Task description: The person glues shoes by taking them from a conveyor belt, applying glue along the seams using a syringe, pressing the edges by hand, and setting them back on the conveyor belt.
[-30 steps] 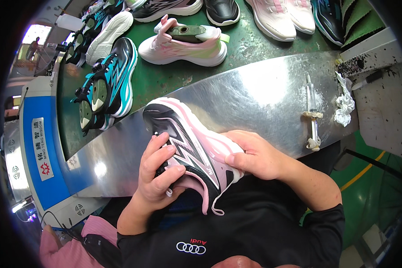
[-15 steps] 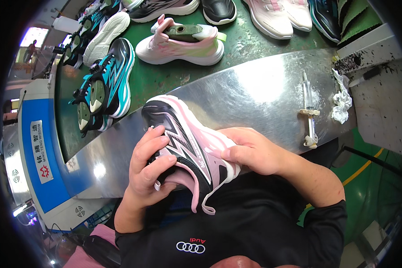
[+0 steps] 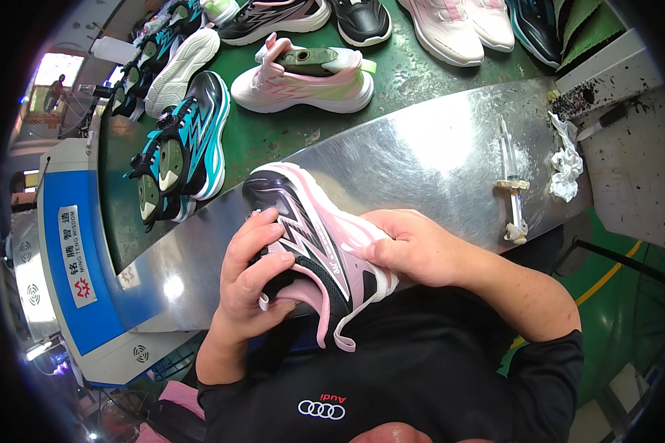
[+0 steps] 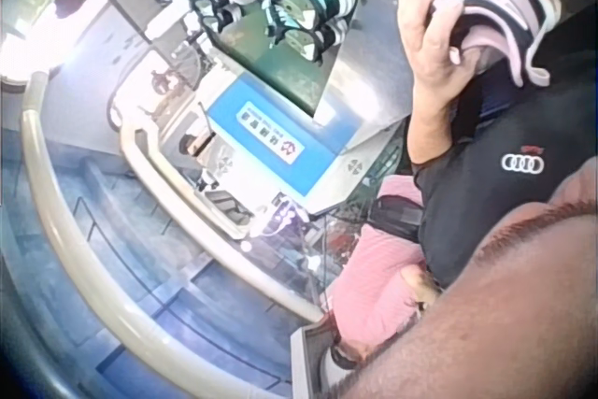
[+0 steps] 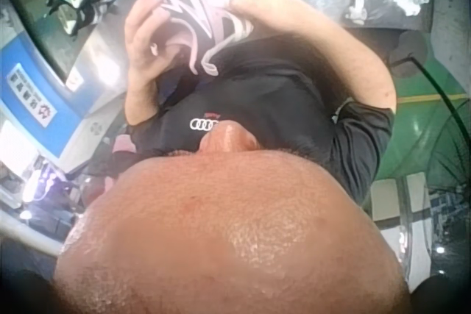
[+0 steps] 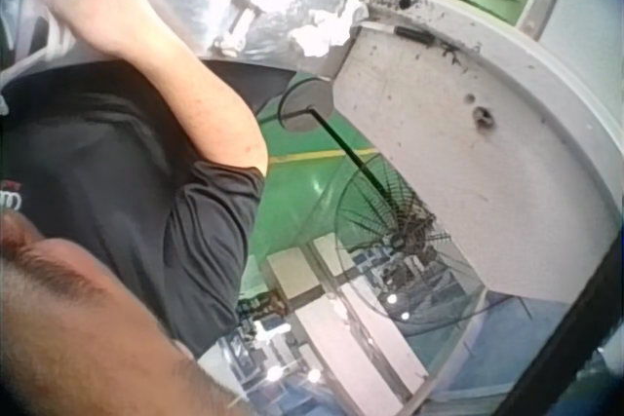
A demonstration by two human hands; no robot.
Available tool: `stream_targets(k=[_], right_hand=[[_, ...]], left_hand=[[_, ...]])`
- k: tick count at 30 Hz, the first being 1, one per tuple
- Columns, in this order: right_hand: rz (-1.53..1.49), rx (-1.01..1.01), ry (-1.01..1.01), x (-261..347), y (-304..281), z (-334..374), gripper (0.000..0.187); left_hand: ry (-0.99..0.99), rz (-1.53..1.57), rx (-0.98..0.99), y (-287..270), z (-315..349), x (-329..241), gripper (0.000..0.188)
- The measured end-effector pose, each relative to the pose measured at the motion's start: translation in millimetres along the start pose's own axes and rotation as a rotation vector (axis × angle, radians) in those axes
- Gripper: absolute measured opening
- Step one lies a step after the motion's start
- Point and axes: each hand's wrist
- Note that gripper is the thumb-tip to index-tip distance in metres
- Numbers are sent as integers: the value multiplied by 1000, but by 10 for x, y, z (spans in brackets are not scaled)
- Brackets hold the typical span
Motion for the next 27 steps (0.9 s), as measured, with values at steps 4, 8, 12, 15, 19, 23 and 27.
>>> stream_targets(k=[4, 8, 12, 15, 19, 23, 27], right_hand=[[44, -3, -34, -68, -4, -4, 42], [-100, 21, -52, -178, 21, -31, 44], [-273, 43, -49, -217, 61, -70, 46], [-167, -51, -218, -250, -5, 58, 51], [13, -254, -312, -395, -121, 468, 51], [60, -397, -479, -495, -166, 865, 54], [236, -390, -579, -432, -235, 1016, 50]], left_hand=[[-4, 11, 9, -14, 49, 8, 50], [-11, -5, 47, -50, 95, 7, 51], [23, -13, 54, -87, 73, -23, 55], [52, -41, 99, -106, 42, -61, 59], [24, -74, 169, -155, 16, -112, 64], [-130, -180, -56, -292, -133, -150, 66], [-5, -367, -190, -530, -476, -101, 67]])
Point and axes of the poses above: each hand's wrist, its own z-axis away from the middle knuckle, its own y-axis out of the palm, x = y × z, and after that the axes turned 3 degrees about -x, right-handed
